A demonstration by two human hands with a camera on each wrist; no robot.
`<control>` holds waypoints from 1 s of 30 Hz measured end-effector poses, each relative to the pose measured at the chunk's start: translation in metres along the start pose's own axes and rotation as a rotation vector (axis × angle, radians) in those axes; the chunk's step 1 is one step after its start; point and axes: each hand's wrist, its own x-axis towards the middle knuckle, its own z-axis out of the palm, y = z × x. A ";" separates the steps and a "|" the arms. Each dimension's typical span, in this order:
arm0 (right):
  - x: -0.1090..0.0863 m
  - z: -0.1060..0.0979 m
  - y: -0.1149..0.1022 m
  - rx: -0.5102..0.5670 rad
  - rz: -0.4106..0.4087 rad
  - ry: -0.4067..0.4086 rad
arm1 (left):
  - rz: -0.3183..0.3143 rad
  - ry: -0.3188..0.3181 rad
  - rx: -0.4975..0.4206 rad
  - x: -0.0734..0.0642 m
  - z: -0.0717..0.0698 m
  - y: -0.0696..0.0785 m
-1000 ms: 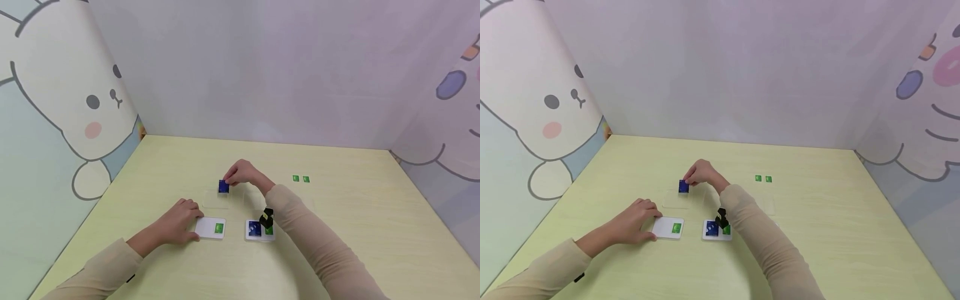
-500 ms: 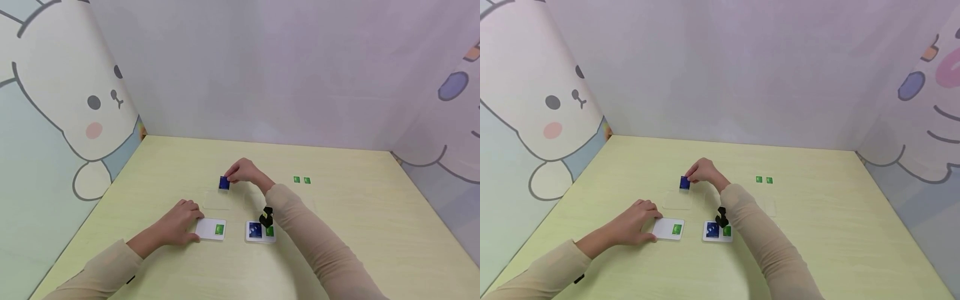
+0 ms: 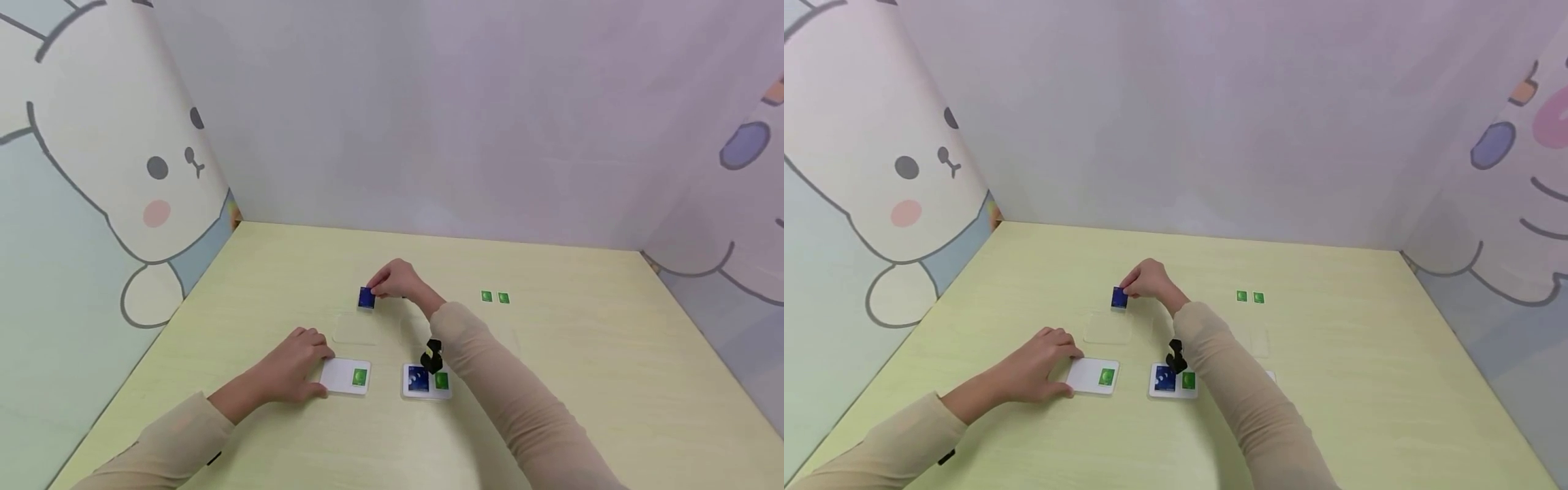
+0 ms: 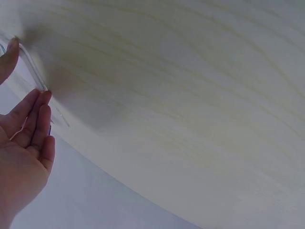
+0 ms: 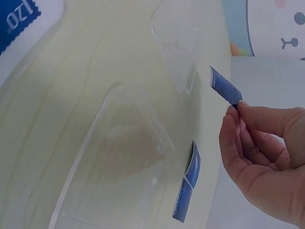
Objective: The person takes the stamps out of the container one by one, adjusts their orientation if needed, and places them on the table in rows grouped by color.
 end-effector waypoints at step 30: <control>0.015 0.000 0.007 -0.100 -0.019 0.081 | 0.018 0.034 0.006 -0.003 0.002 -0.001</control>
